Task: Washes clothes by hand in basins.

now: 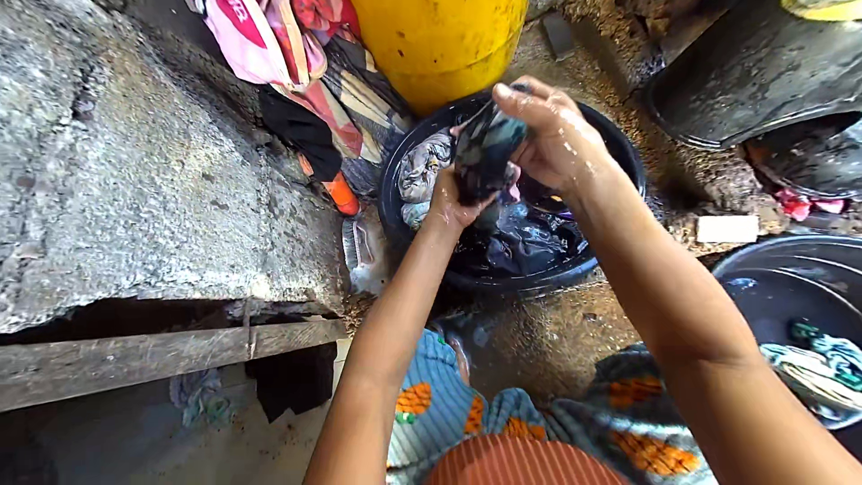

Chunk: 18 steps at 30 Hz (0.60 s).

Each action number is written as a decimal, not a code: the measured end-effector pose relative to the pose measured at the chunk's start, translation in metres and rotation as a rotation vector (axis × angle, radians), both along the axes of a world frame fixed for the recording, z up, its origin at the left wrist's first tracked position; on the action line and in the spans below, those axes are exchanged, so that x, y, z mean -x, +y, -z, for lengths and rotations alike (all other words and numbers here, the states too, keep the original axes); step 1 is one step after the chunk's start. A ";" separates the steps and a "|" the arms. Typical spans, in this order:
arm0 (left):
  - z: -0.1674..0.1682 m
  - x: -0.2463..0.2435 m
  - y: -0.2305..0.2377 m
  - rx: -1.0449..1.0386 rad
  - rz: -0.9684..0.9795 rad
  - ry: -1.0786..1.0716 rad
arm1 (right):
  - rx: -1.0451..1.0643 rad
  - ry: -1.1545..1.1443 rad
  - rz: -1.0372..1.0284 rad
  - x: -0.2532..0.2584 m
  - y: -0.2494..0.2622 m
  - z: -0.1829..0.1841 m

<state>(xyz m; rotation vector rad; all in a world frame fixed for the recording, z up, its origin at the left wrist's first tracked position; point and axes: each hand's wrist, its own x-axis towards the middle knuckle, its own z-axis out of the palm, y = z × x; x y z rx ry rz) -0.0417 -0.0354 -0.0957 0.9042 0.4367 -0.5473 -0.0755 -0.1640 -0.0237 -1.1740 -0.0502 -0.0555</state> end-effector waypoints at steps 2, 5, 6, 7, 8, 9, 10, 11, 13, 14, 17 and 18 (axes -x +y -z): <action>-0.012 0.001 0.000 0.031 -0.091 -0.032 | -0.074 -0.038 0.168 -0.013 -0.007 0.022; -0.018 0.005 -0.004 0.158 -0.123 -0.104 | -0.040 0.044 0.352 -0.036 -0.011 0.080; -0.017 0.007 -0.006 0.177 -0.115 -0.132 | -0.058 0.099 0.297 -0.035 -0.006 0.096; -0.014 0.009 -0.007 0.176 -0.104 -0.158 | -0.129 0.132 0.198 -0.032 -0.001 0.107; -0.011 0.010 -0.008 0.163 -0.086 -0.174 | -0.228 0.160 0.084 -0.029 0.005 0.111; -0.007 0.010 -0.007 0.138 -0.065 -0.183 | -0.334 0.191 -0.017 -0.027 0.008 0.113; -0.004 0.008 -0.005 0.105 -0.037 -0.192 | -0.417 0.197 -0.073 -0.026 0.008 0.115; -0.001 0.006 -0.002 0.056 0.003 -0.206 | -0.448 0.187 -0.072 -0.026 0.007 0.114; 0.004 -0.003 0.007 -0.071 0.102 -0.206 | -0.371 0.180 0.081 -0.028 0.004 0.104; 0.004 -0.006 0.014 -0.115 0.188 -0.177 | -0.309 0.173 0.163 -0.029 0.002 0.100; 0.008 -0.011 0.026 0.027 0.429 -0.053 | -0.113 -0.004 0.175 -0.032 -0.001 0.098; 0.008 -0.012 0.026 0.075 0.398 -0.044 | -0.052 -0.085 0.118 -0.032 0.001 0.096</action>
